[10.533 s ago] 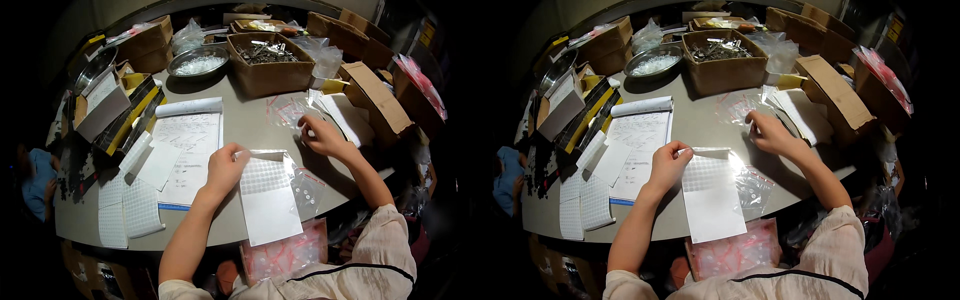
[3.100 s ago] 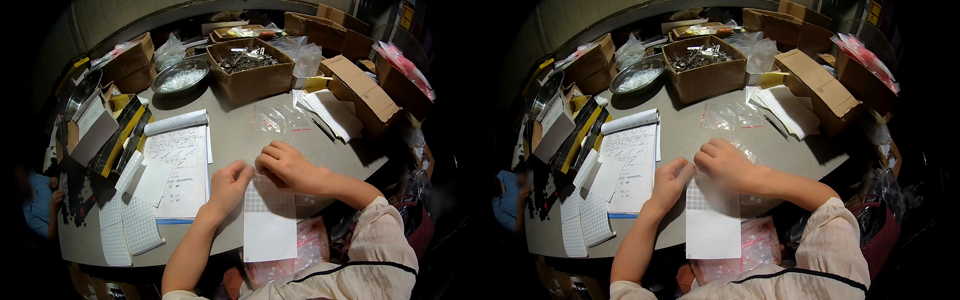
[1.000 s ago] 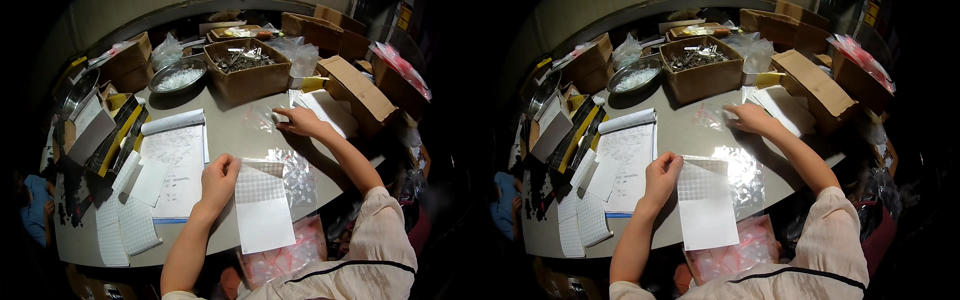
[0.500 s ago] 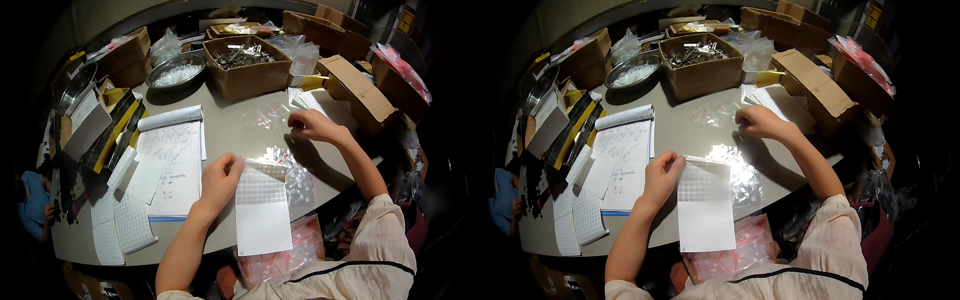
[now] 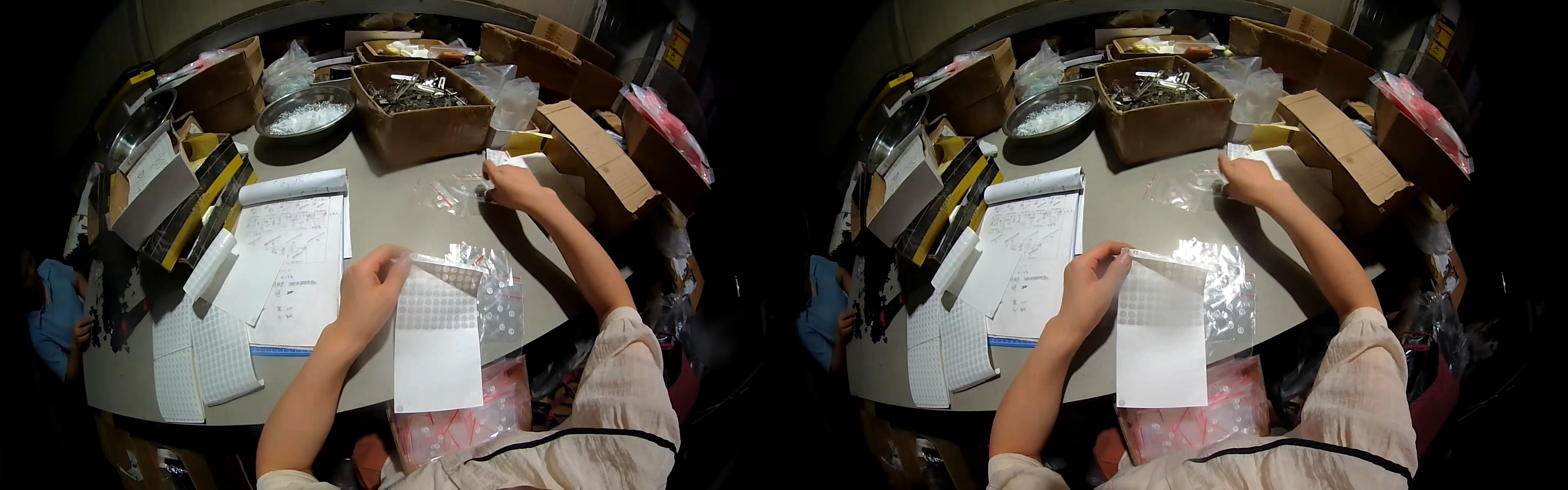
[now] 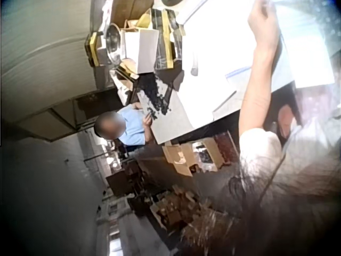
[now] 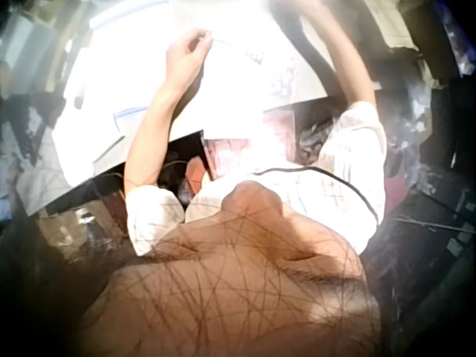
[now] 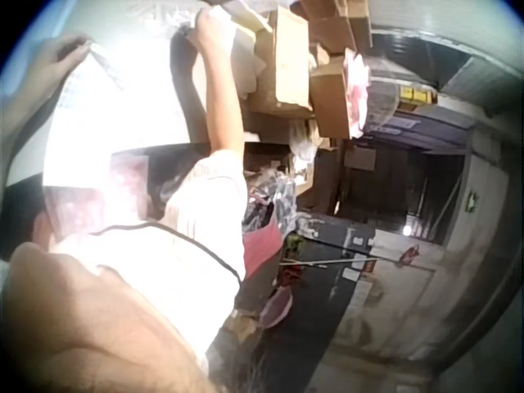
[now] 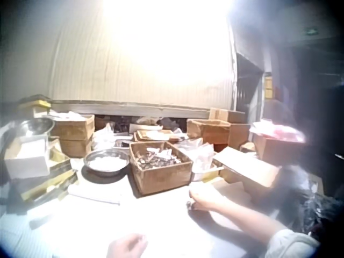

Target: The person peels individual stickers from a roll and applies them to small clear plastic bags on a cluttered table. The person handles the bags and stickers one at a time, placing the labeled bags into a pile.

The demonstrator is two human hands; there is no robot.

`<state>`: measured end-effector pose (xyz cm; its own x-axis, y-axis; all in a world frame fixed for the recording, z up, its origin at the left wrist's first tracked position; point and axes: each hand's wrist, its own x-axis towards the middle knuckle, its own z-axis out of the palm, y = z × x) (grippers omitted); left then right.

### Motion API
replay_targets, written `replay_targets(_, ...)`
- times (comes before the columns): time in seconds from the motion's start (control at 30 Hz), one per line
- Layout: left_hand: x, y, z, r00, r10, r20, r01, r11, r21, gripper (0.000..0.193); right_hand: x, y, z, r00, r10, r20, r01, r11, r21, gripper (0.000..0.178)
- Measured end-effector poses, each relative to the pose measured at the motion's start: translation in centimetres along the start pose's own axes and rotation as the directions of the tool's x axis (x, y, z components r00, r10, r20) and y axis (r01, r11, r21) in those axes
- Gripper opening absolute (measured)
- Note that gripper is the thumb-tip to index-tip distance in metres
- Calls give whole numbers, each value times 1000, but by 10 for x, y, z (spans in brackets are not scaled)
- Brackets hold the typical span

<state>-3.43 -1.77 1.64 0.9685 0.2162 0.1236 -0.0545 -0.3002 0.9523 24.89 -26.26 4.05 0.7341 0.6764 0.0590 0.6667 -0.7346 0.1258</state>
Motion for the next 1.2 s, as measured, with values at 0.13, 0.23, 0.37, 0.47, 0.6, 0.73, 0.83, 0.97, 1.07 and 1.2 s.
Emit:
replay_targets(0.13,1,-1,-1,1000,3,-4,-3,1000,0,21,-4,19,-17,973,87,213,-111,989,102,70)
replay_targets(0.23,2,-4,-1,1000,6,-6,-6,1000,-13,21,-26,4,-33,867,75,493,-133,988,84,66)
replay_targets(0.37,0,2,1,1000,5,12,-5,998,-59,20,-77,-37,-68,888,-155,432,51,969,241,53)
replay_targets(0.47,-1,3,3,1000,19,-2,-19,995,-100,18,-99,-55,-65,975,-219,39,162,817,553,36)
replay_targets(0.6,-2,4,3,1000,-29,3,29,995,-98,14,-116,-93,-65,940,-328,-94,264,527,808,36)
replay_targets(0.73,-5,2,6,999,20,41,-16,995,-99,17,-108,-124,-54,883,-360,-302,461,545,700,35)
replay_targets(0.83,-8,2,8,994,103,21,-101,993,-64,20,-99,-140,-57,874,-381,-303,472,511,718,35)
replay_targets(0.97,-10,6,9,990,136,47,-135,991,-19,23,-92,-147,-56,878,-400,-264,437,442,783,30)
replay_targets(1.07,-10,5,8,993,78,94,-77,997,-13,25,-94,-151,-54,868,-401,-291,470,480,741,26)
replay_targets(1.2,-7,-1,10,991,6,133,11,992,-129,26,-98,-158,-51,792,-425,-439,605,642,471,22)
